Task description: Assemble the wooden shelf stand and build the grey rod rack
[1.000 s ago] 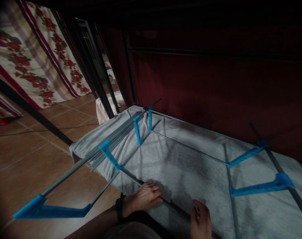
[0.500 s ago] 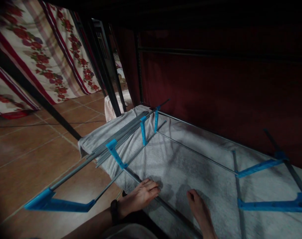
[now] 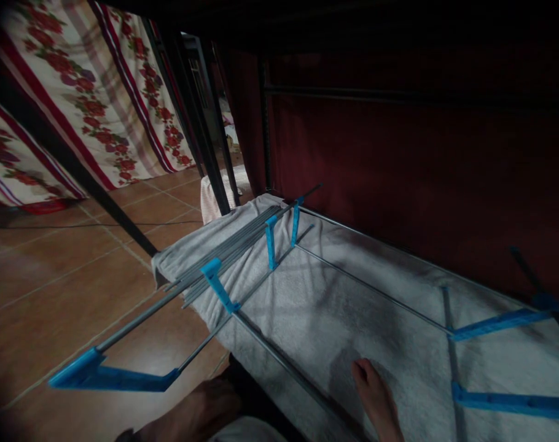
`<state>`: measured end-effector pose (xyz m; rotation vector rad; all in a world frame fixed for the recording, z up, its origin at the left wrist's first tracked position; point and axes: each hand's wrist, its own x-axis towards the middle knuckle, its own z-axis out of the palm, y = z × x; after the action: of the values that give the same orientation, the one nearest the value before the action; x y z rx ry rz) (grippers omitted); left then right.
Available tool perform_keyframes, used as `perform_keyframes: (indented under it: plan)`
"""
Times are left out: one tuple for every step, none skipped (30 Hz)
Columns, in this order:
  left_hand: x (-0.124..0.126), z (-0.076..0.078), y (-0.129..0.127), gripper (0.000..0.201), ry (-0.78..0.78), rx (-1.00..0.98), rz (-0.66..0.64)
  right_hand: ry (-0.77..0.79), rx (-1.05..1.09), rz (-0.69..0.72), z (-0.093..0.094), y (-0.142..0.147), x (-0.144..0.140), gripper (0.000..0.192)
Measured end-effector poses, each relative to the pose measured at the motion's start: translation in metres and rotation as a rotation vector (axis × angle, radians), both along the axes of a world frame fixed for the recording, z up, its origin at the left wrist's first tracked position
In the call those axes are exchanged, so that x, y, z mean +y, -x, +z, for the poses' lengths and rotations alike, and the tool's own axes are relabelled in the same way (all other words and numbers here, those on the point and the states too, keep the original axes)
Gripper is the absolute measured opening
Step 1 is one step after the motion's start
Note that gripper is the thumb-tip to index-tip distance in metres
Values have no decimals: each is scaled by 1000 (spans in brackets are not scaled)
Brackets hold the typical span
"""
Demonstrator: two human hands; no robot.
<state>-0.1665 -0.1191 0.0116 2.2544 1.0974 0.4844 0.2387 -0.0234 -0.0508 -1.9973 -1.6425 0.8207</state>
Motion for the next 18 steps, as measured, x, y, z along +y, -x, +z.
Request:
perform_keyframes:
  plan:
    - [-7,-4,8,35,31,-14,37,9,30,-6,-1,-2,0,34]
    - [-14,-8,15,38,56,-30,83,33,59,-4,-3,-4,0,34]
    - [-22,-13,23,40,76,-47,134,55,80,-1,-5,-6,0,34]
    - [-30,-18,31,42,92,-60,185,72,90,2,-8,-7,0,35]
    - [-37,-23,39,42,105,-67,233,86,95,7,-11,-9,0,35]
    - [-43,-28,47,42,116,-68,278,97,96,9,-15,-10,0,36]
    - [-49,-33,55,42,128,-62,324,105,93,1,-18,-11,0,38]
    - [-52,-39,64,43,141,-48,377,113,88,-11,-20,-12,1,39]
    - [-54,-45,72,44,153,-27,431,120,86,-19,-23,-13,1,41]
    - [-54,-52,80,46,161,0,480,121,88,-23,-24,-13,1,41]
    - [-53,-59,88,47,164,37,522,116,94,-21,-25,-13,0,41]
    - [-50,-65,95,47,161,82,553,111,100,-13,-25,-13,0,41]
    - [-48,-71,102,47,157,134,569,101,109,-2,-25,-12,0,40]
    - [-46,-77,108,46,153,189,566,88,115,0,-24,-11,0,39]
    - [-45,-81,113,44,151,243,545,75,117,-9,-23,-11,0,39]
    - [-45,-85,118,43,157,292,513,66,119,-19,-22,-10,0,38]
    - [-45,-87,123,41,170,333,484,60,123,-23,-21,-9,0,38]
    - [-45,-88,127,40,184,363,472,56,128,-27,-20,-8,0,38]
